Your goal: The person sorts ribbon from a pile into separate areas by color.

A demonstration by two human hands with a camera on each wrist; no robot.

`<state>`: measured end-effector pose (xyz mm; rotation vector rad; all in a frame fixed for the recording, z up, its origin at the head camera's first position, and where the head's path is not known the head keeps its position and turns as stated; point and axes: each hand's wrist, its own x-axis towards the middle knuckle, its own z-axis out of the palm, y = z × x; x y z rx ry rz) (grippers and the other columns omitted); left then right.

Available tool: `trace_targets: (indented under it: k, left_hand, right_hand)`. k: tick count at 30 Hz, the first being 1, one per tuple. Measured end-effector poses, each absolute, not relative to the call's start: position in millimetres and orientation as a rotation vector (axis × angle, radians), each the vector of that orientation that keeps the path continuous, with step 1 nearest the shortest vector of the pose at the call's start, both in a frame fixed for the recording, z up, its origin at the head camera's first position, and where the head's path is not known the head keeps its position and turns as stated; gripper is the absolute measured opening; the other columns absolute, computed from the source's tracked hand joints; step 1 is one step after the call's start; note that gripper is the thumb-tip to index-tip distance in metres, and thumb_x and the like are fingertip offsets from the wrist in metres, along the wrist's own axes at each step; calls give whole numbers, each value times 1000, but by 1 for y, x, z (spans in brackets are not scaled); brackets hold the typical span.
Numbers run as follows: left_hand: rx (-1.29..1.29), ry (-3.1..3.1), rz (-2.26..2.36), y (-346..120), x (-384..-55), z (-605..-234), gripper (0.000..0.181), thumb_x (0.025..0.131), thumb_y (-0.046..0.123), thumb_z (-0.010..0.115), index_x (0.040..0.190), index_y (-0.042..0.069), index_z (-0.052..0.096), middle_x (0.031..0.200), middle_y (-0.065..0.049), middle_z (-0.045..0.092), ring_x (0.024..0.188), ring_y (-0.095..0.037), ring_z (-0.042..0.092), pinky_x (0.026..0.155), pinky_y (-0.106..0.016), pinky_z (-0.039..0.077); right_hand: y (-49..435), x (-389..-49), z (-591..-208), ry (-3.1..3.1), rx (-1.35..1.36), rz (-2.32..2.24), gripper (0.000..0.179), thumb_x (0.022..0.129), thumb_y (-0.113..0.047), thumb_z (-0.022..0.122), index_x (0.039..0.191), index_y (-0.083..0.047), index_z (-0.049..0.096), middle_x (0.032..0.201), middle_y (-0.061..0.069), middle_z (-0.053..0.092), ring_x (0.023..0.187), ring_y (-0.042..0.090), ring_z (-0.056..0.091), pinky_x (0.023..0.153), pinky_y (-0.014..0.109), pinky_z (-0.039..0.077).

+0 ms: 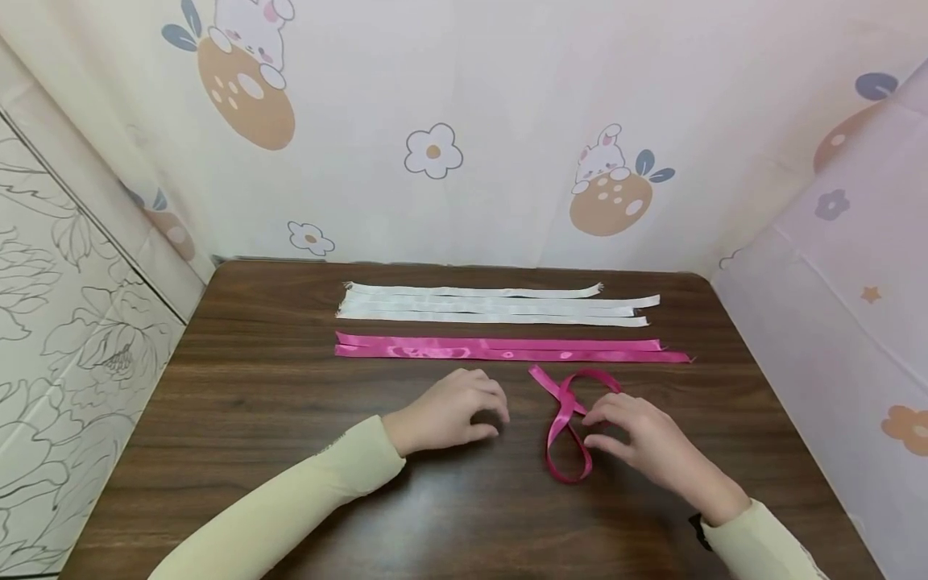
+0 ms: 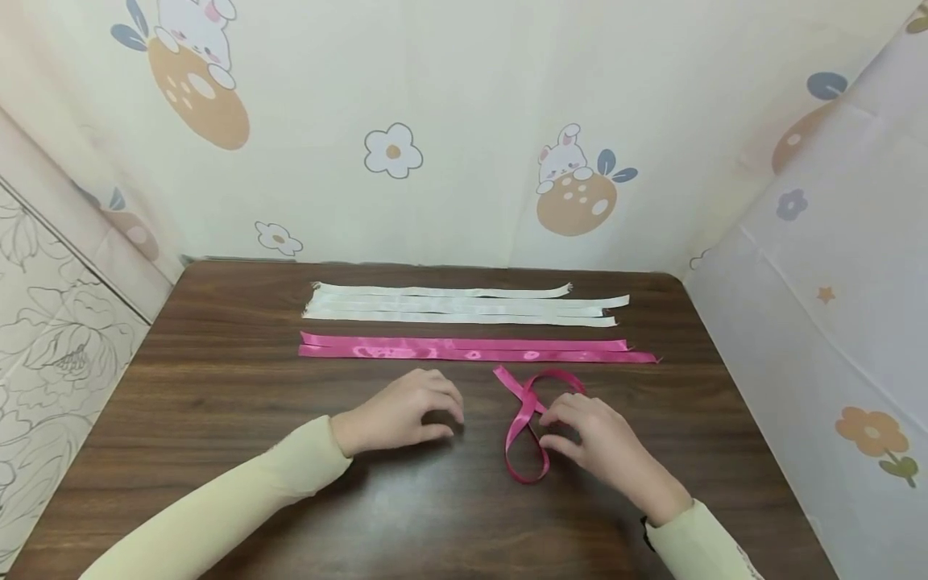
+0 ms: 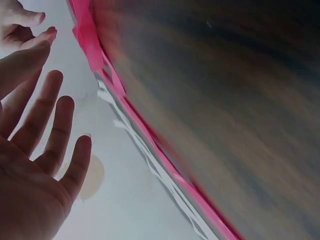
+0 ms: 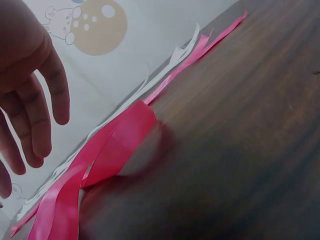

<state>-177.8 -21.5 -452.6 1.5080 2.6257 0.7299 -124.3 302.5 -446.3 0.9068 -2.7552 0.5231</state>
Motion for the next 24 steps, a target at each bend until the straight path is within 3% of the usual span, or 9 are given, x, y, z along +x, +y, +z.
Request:
trace_targets:
  k: [5, 14, 24]
  left_hand:
    - [1627, 2567, 644, -5, -173, -457, 14, 91, 25, 80, 105, 23, 78, 115, 12, 73, 108, -11, 60, 100, -30, 46]
    - [1756, 2466, 447, 20, -163, -460, 23, 94, 30, 76, 117, 27, 77, 126, 16, 72, 121, -6, 58, 107, -28, 44]
    - [1859, 2415, 356, 35, -159, -471, 26, 95, 31, 75, 120, 27, 76, 125, 17, 72, 124, -6, 58, 114, -29, 41]
  right_hand:
    - [302, -113, -449, -2712, 996, 542, 34, 67, -18, 94, 95, -25, 75, 99, -17, 69, 90, 6, 66, 79, 31, 56]
    - [298, -101, -463, -2612, 1163, 530, 36, 64, -24, 94, 95, -25, 76, 102, -14, 69, 97, 9, 63, 95, 28, 40]
    - [293, -95, -471, -2657, 1210, 405, 27, 68, -27, 93, 89, -26, 76, 99, -14, 70, 97, 10, 61, 97, 30, 39]
